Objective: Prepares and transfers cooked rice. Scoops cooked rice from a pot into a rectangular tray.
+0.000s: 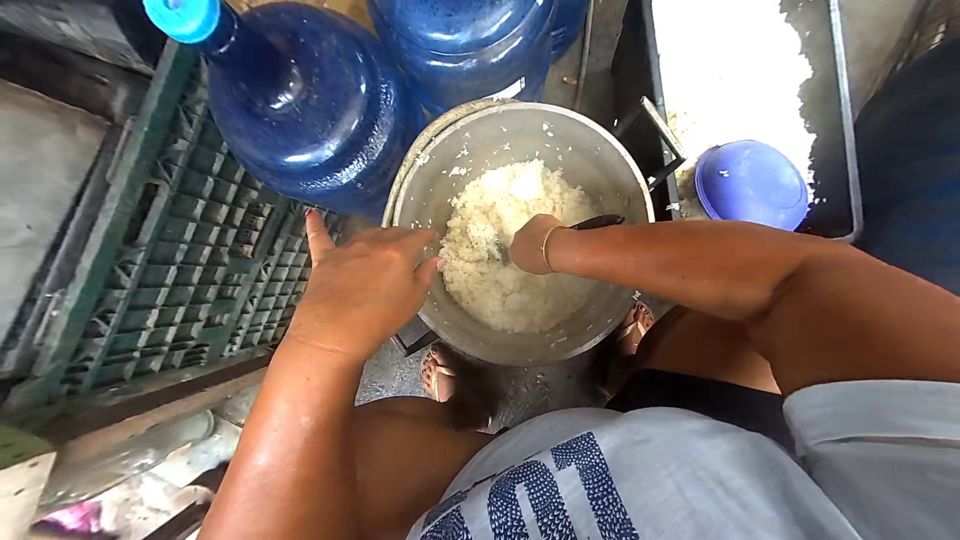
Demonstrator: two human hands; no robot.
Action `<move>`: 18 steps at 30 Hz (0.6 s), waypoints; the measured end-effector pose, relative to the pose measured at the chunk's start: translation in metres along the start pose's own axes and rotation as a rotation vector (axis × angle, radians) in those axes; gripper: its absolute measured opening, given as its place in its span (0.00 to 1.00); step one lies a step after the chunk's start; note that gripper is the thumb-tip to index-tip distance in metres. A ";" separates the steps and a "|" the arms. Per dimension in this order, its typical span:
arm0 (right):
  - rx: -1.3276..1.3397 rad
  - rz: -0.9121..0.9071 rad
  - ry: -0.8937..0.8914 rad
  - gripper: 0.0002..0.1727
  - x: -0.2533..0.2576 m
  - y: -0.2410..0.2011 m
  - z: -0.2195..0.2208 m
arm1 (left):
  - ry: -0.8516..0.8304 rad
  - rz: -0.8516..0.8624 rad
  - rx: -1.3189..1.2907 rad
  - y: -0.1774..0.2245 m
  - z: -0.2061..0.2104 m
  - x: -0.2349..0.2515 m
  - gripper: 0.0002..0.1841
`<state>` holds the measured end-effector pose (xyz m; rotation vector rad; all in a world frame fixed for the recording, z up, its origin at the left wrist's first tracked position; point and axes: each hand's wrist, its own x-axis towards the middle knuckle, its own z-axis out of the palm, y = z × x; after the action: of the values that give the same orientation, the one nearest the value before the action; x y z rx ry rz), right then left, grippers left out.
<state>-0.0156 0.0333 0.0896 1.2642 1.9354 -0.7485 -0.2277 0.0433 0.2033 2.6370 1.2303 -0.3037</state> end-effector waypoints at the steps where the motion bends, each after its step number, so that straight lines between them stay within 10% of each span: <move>1: 0.025 -0.009 -0.001 0.10 -0.001 0.003 0.003 | -0.004 -0.003 0.006 0.002 -0.001 0.002 0.20; 11: 0.110 -0.153 -0.048 0.09 -0.038 0.001 0.023 | -0.056 0.029 0.034 0.018 0.002 0.030 0.21; 18: 0.009 0.094 0.230 0.08 -0.069 0.056 -0.041 | -0.047 0.041 0.015 0.017 0.009 0.029 0.20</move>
<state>0.0463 0.0480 0.1640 1.4912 2.0376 -0.5859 -0.1967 0.0510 0.1887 2.6481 1.1625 -0.3664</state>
